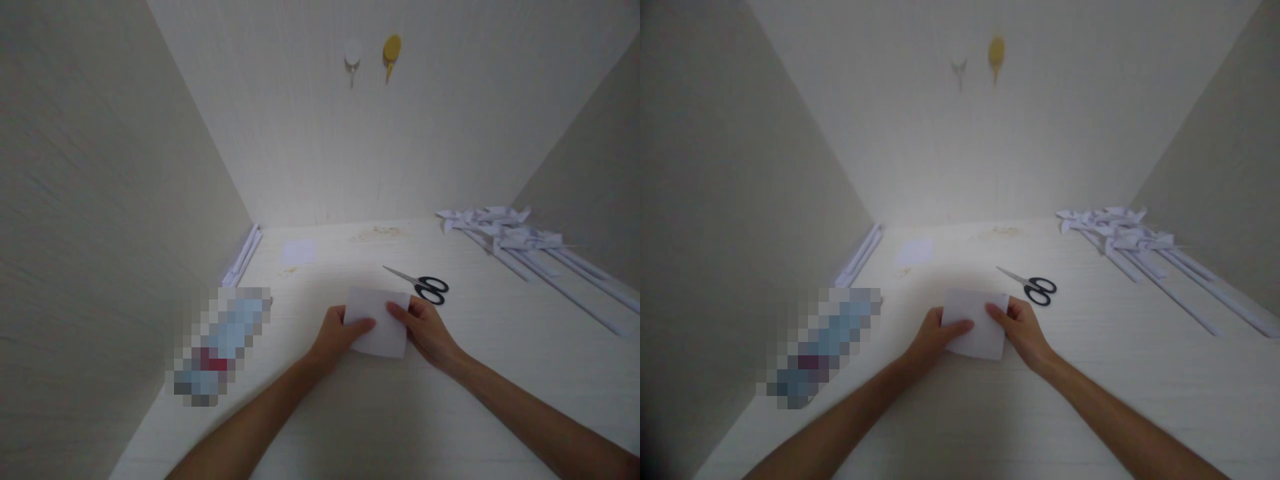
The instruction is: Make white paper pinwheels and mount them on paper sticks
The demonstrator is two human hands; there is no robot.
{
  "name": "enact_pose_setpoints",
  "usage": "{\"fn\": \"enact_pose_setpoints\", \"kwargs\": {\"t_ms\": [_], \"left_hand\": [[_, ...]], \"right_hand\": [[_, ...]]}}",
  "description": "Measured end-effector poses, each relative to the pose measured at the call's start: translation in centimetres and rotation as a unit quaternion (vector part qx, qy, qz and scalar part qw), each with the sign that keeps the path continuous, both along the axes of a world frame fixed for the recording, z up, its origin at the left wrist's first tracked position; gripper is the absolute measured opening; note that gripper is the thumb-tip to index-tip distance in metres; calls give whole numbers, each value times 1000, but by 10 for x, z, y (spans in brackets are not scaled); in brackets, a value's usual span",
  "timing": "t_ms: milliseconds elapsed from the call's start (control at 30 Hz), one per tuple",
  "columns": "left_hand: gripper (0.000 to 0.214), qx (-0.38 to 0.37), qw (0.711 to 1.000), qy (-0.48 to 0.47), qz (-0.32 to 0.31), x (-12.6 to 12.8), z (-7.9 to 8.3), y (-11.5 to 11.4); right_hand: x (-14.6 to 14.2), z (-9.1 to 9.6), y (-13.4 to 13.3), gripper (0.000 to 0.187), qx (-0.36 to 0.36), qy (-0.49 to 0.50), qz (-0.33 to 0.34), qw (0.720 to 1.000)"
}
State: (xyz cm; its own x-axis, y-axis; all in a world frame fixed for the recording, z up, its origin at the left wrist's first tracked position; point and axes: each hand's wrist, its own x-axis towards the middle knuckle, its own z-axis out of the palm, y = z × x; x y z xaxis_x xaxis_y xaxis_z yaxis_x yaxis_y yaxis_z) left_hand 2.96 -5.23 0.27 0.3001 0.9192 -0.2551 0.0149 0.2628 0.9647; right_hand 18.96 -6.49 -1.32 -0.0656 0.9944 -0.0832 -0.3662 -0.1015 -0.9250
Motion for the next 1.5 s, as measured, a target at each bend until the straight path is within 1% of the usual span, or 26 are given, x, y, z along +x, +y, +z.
{"fn": "enact_pose_setpoints", "kwargs": {"t_ms": [267, 400, 500, 600, 667, 833, 867, 933, 1000, 1067, 1133, 1233, 1300, 1333, 1367, 1467, 1500], "left_hand": [[25, -5, 999, 27, 16, 3, 5, -1], [26, -2, 999, 22, 46, 3, 4, 2], [27, -9, 997, -8, 75, 0, 3, 6], [30, -20, 995, -35, 93, -2, 1, 9], [31, -17, 995, -42, 94, -4, 0, 10], [32, -5, 994, -46, 96, -5, -2, 12], [31, -10, 994, -62, 95, -5, -2, 12], [28, -21, 989, -126, 80, -5, 0, 12], [27, -25, 975, -212, 55, -4, 1, 12], [26, -28, 961, -272, 42, -2, 2, 11], [23, -38, 955, -288, 53, 1, 1, 10], [18, -57, 957, -267, 99, 6, -1, 9], [17, -58, 956, -257, 129, 8, -2, 9], [17, -56, 955, -255, 140, 8, -2, 10], [18, -51, 954, -254, 149, 7, -2, 11], [18, -37, 956, -243, 163, 3, -2, 14], [17, -35, 956, -238, 166, 2, -2, 15]], "right_hand": [[-1, -1, 1, 20, -2, -19, -5, 1000], [1, 2, 1, 21, 12, -27, -23, 999], [6, 7, 2, 23, 46, -51, -42, 997], [12, 10, 4, 33, 103, -108, -14, 989], [14, 11, 4, 35, 129, -147, 9, 981], [11, 7, 2, 37, 132, -216, 35, 967], [10, 6, 2, 34, 131, -224, 31, 965], [9, 6, 3, 27, 130, -222, 4, 966], [8, 6, 4, 23, 131, -203, -40, 969], [7, 5, 5, 24, 134, -193, -71, 969], [5, 5, 4, 26, 135, -199, -85, 967], [4, 4, 1, 25, 139, -239, -80, 958], [8, 6, 1, 20, 159, -297, -77, 938], [12, 7, 2, 17, 176, -342, -83, 920], [18, 9, 3, 15, 196, -398, -92, 892], [42, 12, 12, 14, 262, -568, -140, 768], [50, 12, 16, 15, 258, -610, -151, 734]]}}
